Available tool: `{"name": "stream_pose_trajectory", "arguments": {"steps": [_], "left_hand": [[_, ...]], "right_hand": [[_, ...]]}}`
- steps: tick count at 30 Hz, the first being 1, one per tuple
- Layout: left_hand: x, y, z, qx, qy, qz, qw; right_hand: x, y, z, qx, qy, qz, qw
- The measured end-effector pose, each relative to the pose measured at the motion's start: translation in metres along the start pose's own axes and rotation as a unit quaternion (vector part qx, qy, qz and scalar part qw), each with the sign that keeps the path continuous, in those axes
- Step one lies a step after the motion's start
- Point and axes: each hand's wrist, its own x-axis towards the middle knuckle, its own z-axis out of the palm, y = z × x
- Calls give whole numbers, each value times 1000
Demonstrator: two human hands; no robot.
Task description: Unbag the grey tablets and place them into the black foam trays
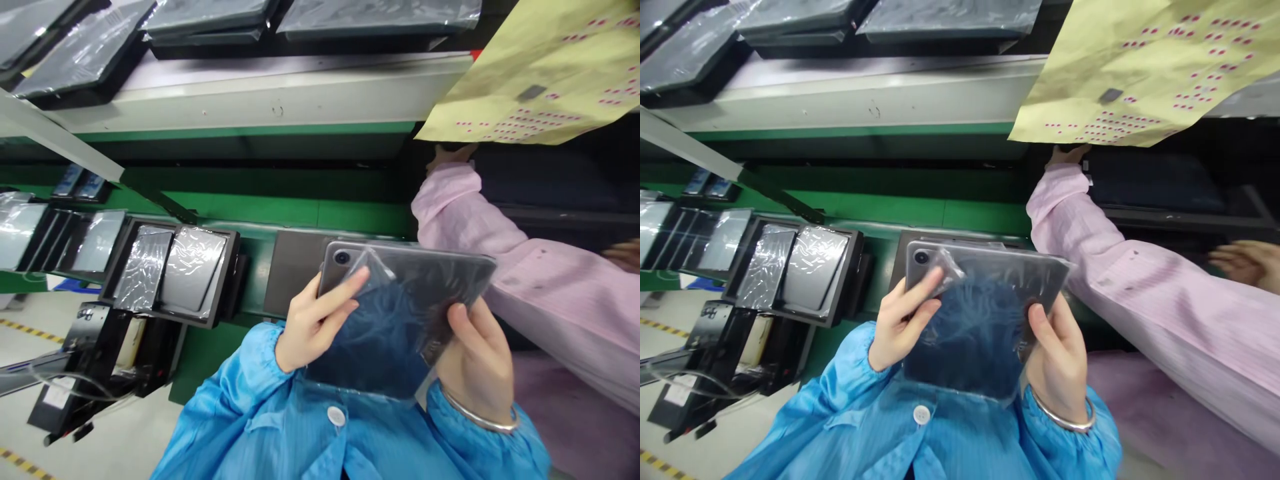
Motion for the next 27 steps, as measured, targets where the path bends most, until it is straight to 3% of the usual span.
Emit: {"name": "stream_pose_trajectory", "arguments": {"steps": [4, 7, 11, 16, 27], "left_hand": [[-7, -30, -5, -131, 13, -116, 984], [-12, -47, -10, -202, -16, -94, 975], [-16, -54, -9, -273, 2, -57, 960], [-12, -53, -3, -318, 17, -12, 948], [-4, -56, 4, -314, -19, 44, 948]], "right_hand": [[1, -8, -1, -58, -110, -132, 983], [3, -20, 8, -56, -203, -229, 950], [7, -27, 16, -25, -249, -302, 920], [9, -22, 11, 12, -309, -325, 894], [13, -21, -4, -35, -303, -341, 889]]}}
